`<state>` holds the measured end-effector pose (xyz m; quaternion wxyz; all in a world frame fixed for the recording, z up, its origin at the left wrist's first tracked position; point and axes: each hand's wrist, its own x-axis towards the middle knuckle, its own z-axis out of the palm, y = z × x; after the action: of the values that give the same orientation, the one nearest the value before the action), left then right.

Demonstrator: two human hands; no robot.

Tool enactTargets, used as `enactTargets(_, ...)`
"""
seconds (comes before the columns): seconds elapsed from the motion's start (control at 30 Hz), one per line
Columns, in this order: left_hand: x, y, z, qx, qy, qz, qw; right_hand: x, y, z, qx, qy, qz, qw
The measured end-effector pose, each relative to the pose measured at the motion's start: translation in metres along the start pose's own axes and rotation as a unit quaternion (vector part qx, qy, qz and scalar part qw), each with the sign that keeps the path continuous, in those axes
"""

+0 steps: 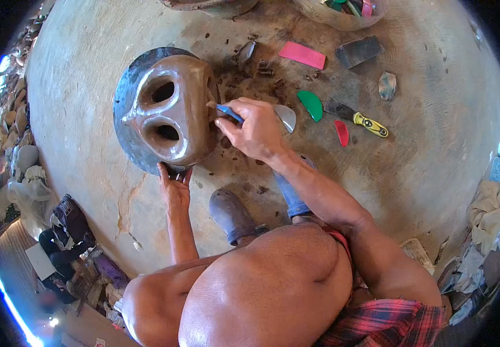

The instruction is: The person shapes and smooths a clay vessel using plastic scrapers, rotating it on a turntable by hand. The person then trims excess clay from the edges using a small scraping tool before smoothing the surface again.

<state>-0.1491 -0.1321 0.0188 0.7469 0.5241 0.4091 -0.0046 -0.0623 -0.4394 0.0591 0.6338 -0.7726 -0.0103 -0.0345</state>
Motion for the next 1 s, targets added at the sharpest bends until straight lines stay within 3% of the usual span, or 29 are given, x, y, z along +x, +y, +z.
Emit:
enactTargets(0.1,-0.018,0.012,0.022,-0.003,0.014,-0.030,0.999,0.004,-0.006,-0.022,0.004,-0.019,0.011,1.000)
enactTargets(0.3,0.002,0.008,-0.003,0.010,0.021,-0.036,0.999,0.000,-0.016,-0.074,0.037,-0.001,-0.002,0.999)
enactTargets(0.37,0.005,0.004,-0.009,0.008,0.005,-0.028,1.000,0.010,-0.014,-0.084,0.038,0.092,-0.002,0.995)
enactTargets(0.43,0.006,0.004,-0.009,0.006,-0.011,-0.018,1.000,0.028,-0.002,-0.088,0.000,0.106,-0.004,0.994)
enactTargets(0.5,0.005,0.005,-0.008,0.012,0.007,-0.025,1.000,0.047,0.026,-0.079,-0.104,0.159,-0.093,0.977)
enactTargets(0.57,0.005,0.005,-0.008,0.012,0.012,-0.024,1.000,0.050,0.036,-0.071,-0.174,0.142,-0.098,0.969)
enactTargets(0.63,0.007,0.005,-0.007,0.010,0.018,-0.022,1.000,0.048,0.035,-0.060,-0.190,0.048,0.073,0.978)
enactTargets(0.67,0.004,0.006,-0.007,0.011,0.005,-0.022,1.000,0.043,0.039,-0.048,-0.132,0.062,-0.022,0.989)
enactTargets(0.7,0.003,0.005,-0.009,0.013,-0.007,-0.023,1.000,0.036,0.036,-0.034,-0.062,0.062,-0.052,0.995)
enactTargets(0.8,0.009,0.001,-0.014,-0.002,0.003,-0.017,1.000,0.018,0.019,-0.016,-0.045,-0.018,0.009,0.999)
enactTargets(0.87,0.011,0.000,-0.016,0.002,0.006,-0.015,1.000,0.015,0.018,-0.006,-0.004,-0.062,0.120,0.991)
enactTargets(1.0,0.008,0.003,-0.015,0.007,-0.010,-0.013,1.000,0.021,0.019,0.007,-0.003,-0.063,0.130,0.989)
